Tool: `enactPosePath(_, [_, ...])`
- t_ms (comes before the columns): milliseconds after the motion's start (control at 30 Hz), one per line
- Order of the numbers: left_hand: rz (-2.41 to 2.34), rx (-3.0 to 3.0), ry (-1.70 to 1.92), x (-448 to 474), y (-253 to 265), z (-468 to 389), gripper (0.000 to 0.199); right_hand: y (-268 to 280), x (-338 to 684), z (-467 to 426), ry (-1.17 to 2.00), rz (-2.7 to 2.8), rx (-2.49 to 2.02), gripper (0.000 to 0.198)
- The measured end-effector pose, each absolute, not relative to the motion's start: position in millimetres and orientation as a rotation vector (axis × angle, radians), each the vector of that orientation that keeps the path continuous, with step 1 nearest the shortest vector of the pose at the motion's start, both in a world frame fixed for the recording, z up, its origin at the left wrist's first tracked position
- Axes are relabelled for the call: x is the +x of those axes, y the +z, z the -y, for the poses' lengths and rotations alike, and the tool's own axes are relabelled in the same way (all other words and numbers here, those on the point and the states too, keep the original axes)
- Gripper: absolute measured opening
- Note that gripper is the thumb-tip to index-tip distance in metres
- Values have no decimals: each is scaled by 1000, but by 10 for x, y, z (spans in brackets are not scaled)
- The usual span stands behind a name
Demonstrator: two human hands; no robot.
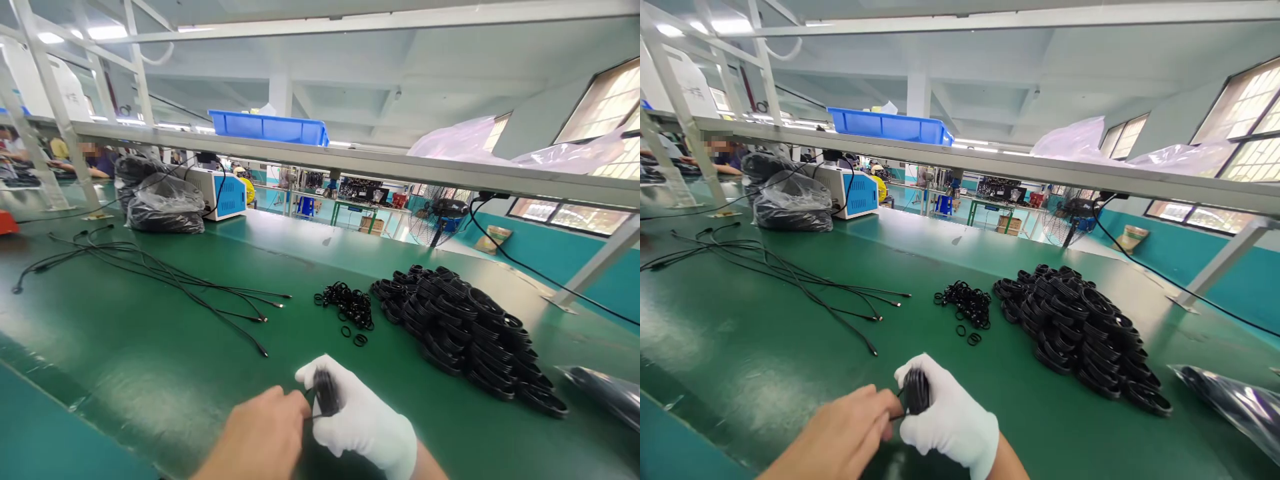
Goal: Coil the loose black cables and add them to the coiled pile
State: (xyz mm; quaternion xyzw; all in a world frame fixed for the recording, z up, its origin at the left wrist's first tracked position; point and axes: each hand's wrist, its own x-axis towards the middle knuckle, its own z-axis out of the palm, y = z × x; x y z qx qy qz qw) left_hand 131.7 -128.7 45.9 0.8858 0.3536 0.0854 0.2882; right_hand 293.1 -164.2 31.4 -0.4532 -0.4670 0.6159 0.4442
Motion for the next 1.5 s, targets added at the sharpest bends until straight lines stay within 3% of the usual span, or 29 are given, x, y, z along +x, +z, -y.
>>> enactPosePath(133, [-798, 2000, 148, 1273, 460, 1062, 28, 243, 2915, 1667, 1710, 1004, -704, 53])
enactPosePath(267, [-716, 1593, 466, 1285, 519, 997, 9, 157, 2891, 1630, 1731, 952, -404, 48])
enactPosePath(400, [-699, 1396, 664, 1428, 477, 1086, 6, 92, 2893, 1619, 1748, 995, -365, 46])
enactPosePath(600, [-687, 1228, 689, 1568, 332, 1108, 13, 24, 2915, 1621, 1727, 949, -436, 46])
enactPosePath(800, [-888, 1599, 780, 1405, 515, 1015, 22, 63, 2960, 1600, 1844, 872, -483, 65])
enactPosePath(967, [-662, 1836, 429, 1388, 747, 889, 29, 61, 2917, 1624, 2083, 815, -400, 62])
enactPosePath(1167, [-787, 1556, 387, 1489, 598, 685, 24, 172, 2784, 1593, 1685, 823, -662, 40])
enactPosePath(1300, [-860, 1518, 413, 1549, 492, 698, 28, 183, 2734, 1540, 1399, 964, -962, 45])
enactPosePath(1500, [-909, 1486, 495, 1475, 462, 845, 25, 155, 2794, 1553, 1618, 802, -876, 54])
